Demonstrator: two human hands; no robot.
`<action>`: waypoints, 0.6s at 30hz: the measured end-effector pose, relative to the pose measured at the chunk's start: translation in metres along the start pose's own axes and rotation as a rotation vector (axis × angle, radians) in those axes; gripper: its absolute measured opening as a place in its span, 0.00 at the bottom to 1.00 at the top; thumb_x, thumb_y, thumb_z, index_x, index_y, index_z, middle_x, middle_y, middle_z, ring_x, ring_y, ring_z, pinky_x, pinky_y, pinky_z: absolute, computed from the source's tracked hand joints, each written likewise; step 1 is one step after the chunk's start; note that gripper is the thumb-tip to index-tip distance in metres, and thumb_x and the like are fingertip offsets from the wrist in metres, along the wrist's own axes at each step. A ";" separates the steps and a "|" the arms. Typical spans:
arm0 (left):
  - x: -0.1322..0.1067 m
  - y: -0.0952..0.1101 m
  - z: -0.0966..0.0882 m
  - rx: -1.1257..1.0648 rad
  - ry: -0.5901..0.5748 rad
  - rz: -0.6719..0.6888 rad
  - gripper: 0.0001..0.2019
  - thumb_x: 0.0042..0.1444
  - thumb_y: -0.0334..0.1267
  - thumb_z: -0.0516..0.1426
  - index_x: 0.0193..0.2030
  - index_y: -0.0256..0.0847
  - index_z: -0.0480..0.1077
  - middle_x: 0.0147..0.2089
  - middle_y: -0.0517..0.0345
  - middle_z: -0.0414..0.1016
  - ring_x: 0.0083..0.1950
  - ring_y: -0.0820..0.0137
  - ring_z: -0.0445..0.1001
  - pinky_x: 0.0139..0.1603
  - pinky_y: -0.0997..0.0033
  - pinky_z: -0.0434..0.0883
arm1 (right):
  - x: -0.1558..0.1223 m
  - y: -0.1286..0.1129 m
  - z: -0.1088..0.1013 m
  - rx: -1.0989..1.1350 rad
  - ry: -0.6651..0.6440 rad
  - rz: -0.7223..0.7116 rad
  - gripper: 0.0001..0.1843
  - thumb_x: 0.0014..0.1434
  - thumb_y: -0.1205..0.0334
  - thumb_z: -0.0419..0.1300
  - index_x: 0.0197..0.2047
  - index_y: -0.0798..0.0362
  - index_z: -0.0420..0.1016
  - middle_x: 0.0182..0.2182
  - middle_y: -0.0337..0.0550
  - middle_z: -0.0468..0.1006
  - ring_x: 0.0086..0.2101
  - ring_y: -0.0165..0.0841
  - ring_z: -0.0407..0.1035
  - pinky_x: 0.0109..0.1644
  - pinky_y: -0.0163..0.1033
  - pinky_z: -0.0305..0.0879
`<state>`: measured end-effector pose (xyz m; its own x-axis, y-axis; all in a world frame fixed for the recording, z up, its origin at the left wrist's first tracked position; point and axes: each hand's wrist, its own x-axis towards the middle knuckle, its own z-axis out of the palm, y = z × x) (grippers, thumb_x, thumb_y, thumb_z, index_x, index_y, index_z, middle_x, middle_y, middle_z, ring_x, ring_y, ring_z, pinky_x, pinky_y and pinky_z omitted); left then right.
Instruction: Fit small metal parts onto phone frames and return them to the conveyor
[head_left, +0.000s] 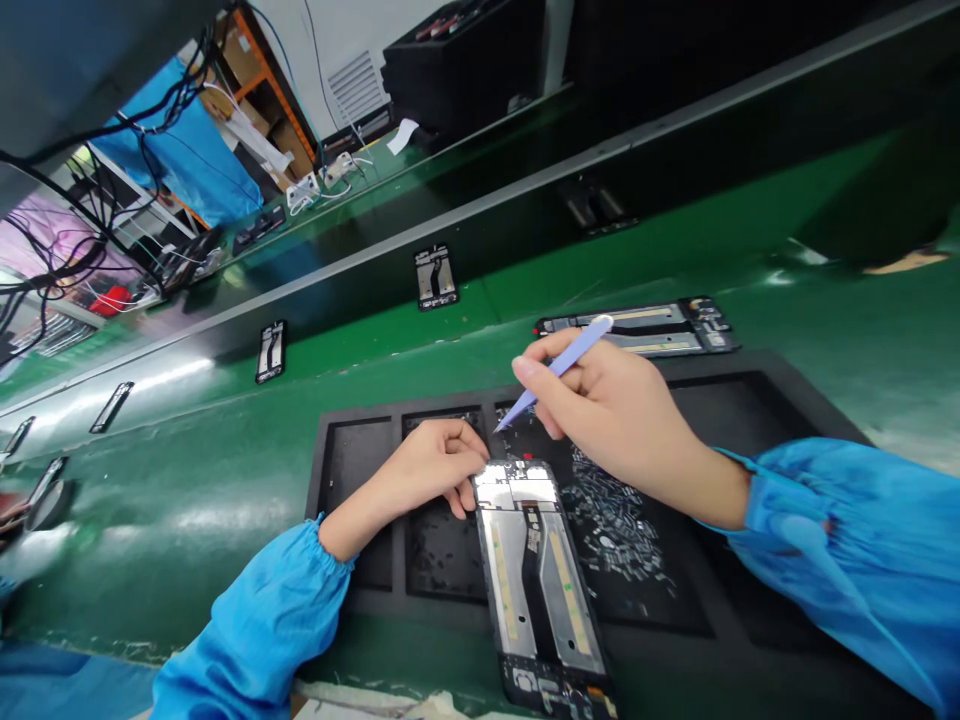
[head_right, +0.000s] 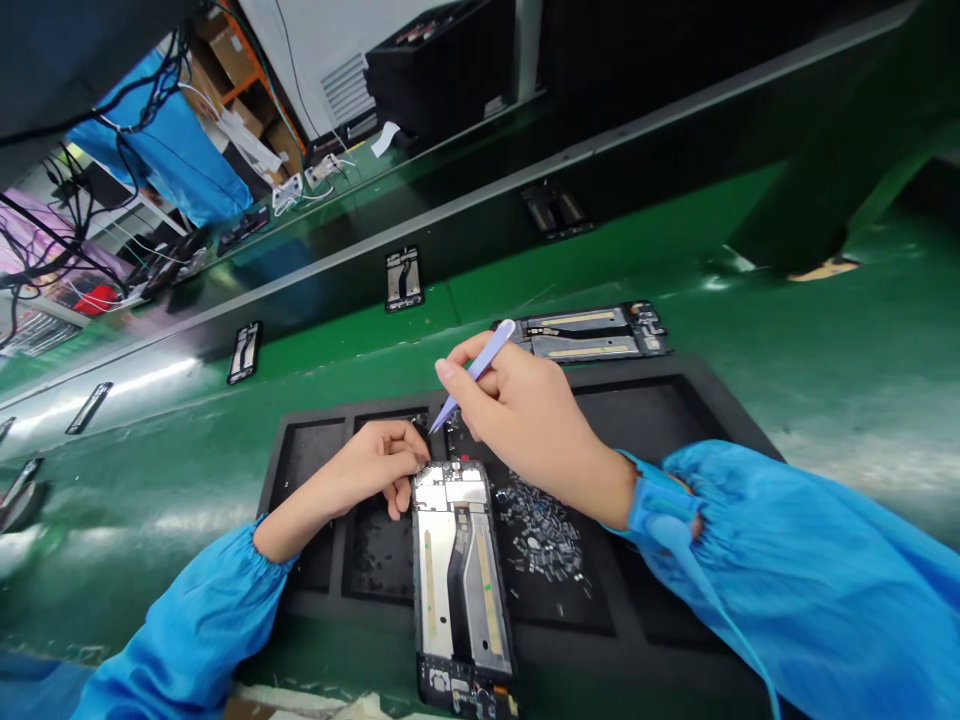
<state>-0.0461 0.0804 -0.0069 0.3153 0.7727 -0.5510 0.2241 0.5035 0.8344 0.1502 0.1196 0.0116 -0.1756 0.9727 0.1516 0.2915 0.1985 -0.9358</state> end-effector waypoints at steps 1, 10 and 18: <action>0.000 0.000 0.000 0.000 0.005 -0.002 0.04 0.50 0.28 0.55 0.34 0.37 0.67 0.20 0.66 0.69 0.17 0.74 0.72 0.16 0.78 0.72 | 0.002 0.001 0.000 0.021 -0.009 0.018 0.18 0.64 0.43 0.59 0.36 0.50 0.69 0.12 0.31 0.69 0.14 0.30 0.63 0.21 0.36 0.56; -0.003 0.008 0.004 0.001 0.021 -0.031 0.06 0.49 0.26 0.55 0.34 0.37 0.66 0.18 0.69 0.67 0.15 0.76 0.70 0.16 0.81 0.71 | 0.007 -0.002 -0.003 -0.019 -0.089 0.052 0.13 0.65 0.50 0.57 0.35 0.51 0.71 0.12 0.31 0.70 0.14 0.29 0.62 0.24 0.37 0.56; -0.004 0.011 0.006 0.005 0.028 -0.012 0.05 0.47 0.28 0.57 0.33 0.36 0.66 0.19 0.68 0.68 0.15 0.76 0.70 0.15 0.80 0.71 | 0.013 0.005 -0.004 -0.019 -0.099 0.053 0.17 0.66 0.49 0.57 0.34 0.53 0.74 0.13 0.32 0.71 0.14 0.28 0.61 0.24 0.37 0.55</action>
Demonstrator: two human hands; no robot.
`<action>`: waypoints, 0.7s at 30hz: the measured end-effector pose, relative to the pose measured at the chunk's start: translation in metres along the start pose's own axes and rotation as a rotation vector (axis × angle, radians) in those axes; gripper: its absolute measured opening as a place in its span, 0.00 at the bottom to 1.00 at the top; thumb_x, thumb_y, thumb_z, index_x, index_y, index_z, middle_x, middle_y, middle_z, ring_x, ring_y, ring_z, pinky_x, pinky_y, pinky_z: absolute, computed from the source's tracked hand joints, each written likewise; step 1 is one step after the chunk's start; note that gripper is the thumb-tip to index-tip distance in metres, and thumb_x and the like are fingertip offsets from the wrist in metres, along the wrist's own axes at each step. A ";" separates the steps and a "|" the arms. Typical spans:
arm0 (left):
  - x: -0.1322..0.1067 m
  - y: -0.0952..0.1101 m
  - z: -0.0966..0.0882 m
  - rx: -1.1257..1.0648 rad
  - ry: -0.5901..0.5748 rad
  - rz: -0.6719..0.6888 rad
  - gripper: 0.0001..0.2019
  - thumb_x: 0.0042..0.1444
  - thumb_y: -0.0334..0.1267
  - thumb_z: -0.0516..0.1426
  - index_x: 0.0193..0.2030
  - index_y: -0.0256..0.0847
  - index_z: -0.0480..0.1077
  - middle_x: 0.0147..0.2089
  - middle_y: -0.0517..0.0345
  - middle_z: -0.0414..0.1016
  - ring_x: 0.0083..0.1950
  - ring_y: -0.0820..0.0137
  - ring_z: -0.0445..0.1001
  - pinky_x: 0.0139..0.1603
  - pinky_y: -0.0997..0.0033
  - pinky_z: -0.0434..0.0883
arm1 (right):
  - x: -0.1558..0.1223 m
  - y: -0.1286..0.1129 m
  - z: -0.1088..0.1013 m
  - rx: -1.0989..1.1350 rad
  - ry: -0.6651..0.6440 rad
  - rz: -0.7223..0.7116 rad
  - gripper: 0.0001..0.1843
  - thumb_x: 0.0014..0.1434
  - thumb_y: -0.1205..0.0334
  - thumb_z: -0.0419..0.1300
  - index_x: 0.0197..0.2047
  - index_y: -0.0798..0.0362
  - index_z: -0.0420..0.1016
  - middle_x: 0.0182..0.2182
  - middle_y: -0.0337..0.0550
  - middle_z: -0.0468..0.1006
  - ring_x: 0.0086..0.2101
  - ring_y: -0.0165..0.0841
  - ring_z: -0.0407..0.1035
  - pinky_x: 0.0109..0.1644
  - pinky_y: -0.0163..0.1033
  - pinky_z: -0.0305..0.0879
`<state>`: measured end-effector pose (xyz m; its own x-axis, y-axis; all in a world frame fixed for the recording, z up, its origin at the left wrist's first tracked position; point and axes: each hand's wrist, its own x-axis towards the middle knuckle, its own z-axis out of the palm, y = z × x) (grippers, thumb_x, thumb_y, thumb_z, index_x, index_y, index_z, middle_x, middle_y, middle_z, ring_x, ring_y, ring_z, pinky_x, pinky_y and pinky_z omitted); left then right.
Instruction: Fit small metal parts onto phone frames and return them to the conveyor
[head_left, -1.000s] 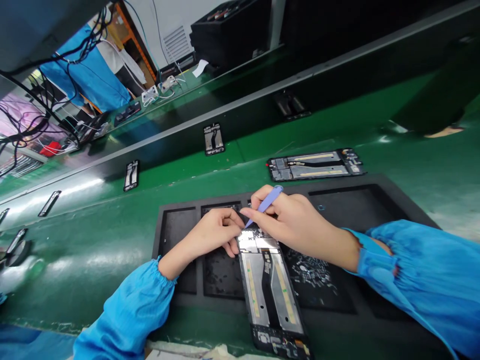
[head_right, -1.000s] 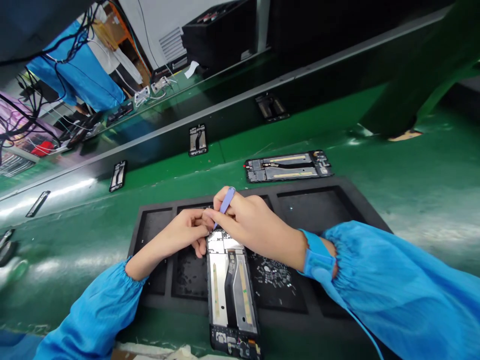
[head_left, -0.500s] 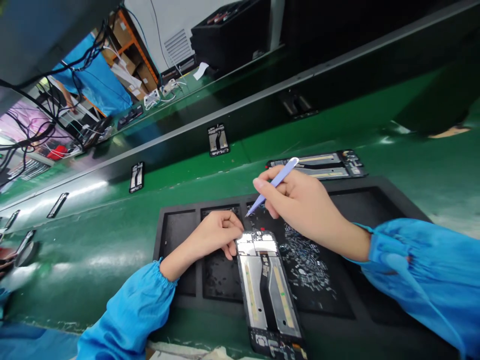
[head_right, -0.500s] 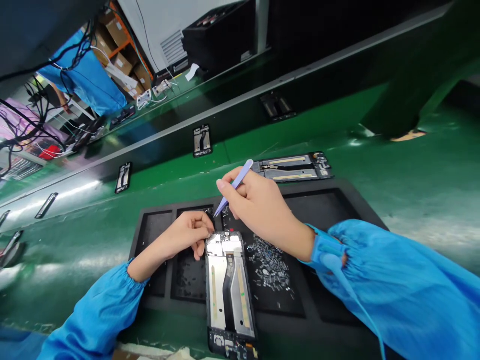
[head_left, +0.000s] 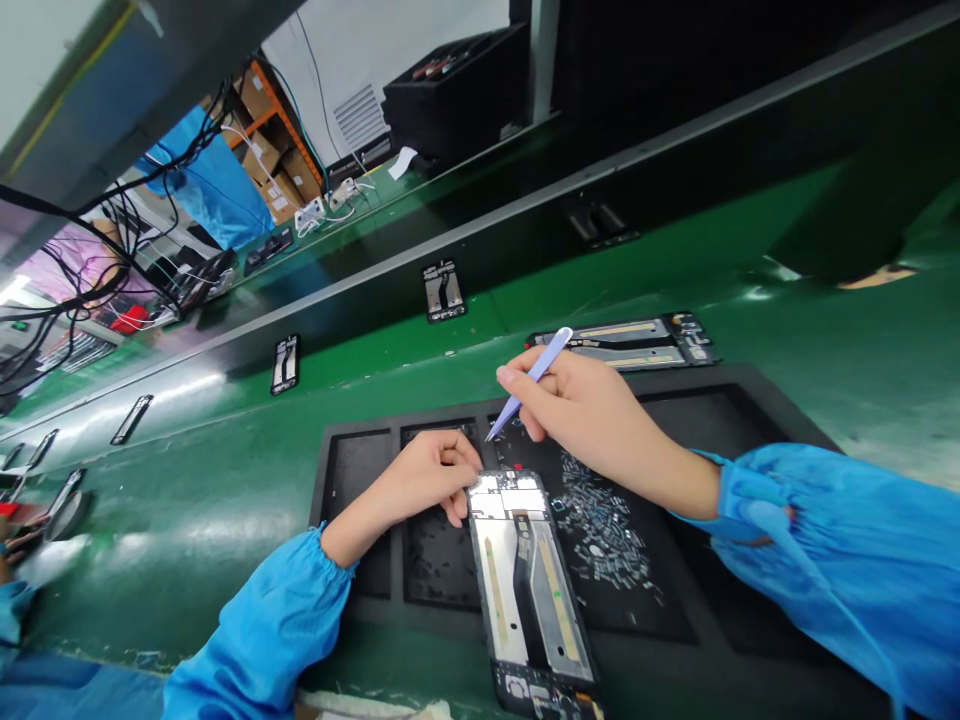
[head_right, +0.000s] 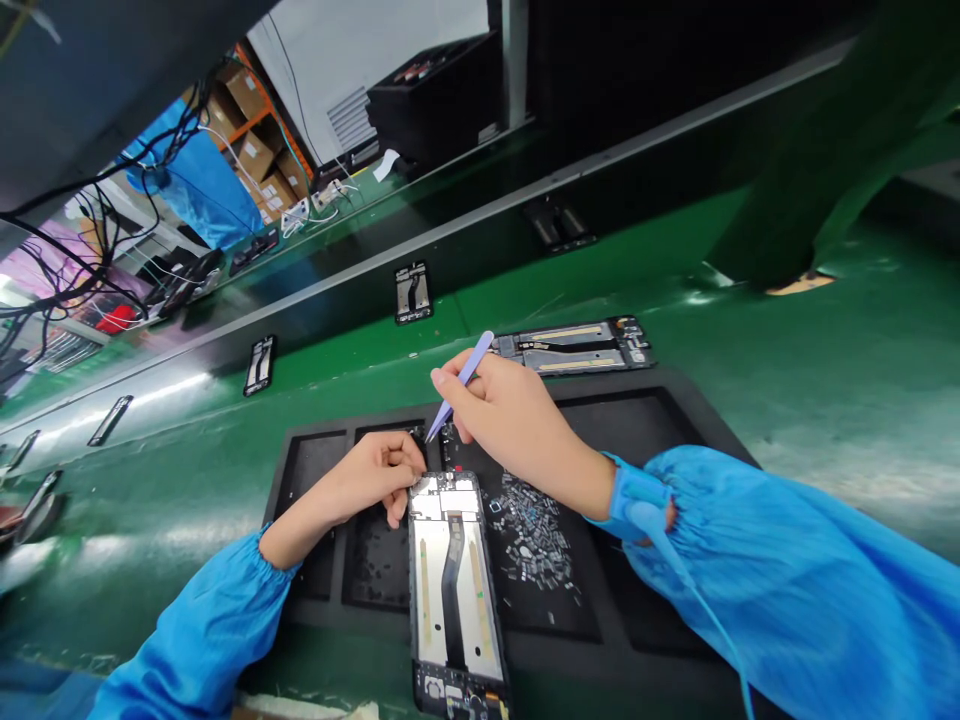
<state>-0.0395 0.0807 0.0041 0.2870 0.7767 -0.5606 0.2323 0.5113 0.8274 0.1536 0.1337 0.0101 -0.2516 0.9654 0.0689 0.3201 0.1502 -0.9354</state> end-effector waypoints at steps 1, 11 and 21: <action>0.000 0.000 0.000 0.001 0.001 0.003 0.05 0.47 0.29 0.57 0.33 0.37 0.66 0.19 0.68 0.68 0.15 0.76 0.70 0.15 0.80 0.71 | 0.000 0.001 0.000 -0.008 -0.012 0.003 0.19 0.66 0.48 0.56 0.30 0.53 0.74 0.12 0.33 0.70 0.14 0.28 0.61 0.24 0.37 0.56; 0.001 -0.004 0.001 0.045 0.024 -0.029 0.06 0.46 0.31 0.55 0.33 0.38 0.66 0.18 0.68 0.67 0.16 0.75 0.70 0.17 0.79 0.70 | 0.003 0.010 0.002 0.060 -0.130 0.002 0.27 0.65 0.45 0.57 0.20 0.53 0.71 0.18 0.36 0.72 0.20 0.28 0.67 0.29 0.36 0.60; -0.053 -0.024 0.032 0.380 0.678 0.376 0.13 0.60 0.43 0.54 0.48 0.38 0.70 0.46 0.47 0.77 0.32 0.68 0.79 0.32 0.66 0.80 | 0.012 0.017 0.005 0.303 -0.018 0.035 0.28 0.58 0.34 0.59 0.26 0.52 0.70 0.15 0.33 0.62 0.18 0.28 0.56 0.24 0.36 0.50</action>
<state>-0.0307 0.0157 0.0126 -0.1812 0.9834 -0.0109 0.5629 0.1128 0.8188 0.1517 0.1464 -0.0070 -0.2621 0.9646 0.0310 0.0426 0.0437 -0.9981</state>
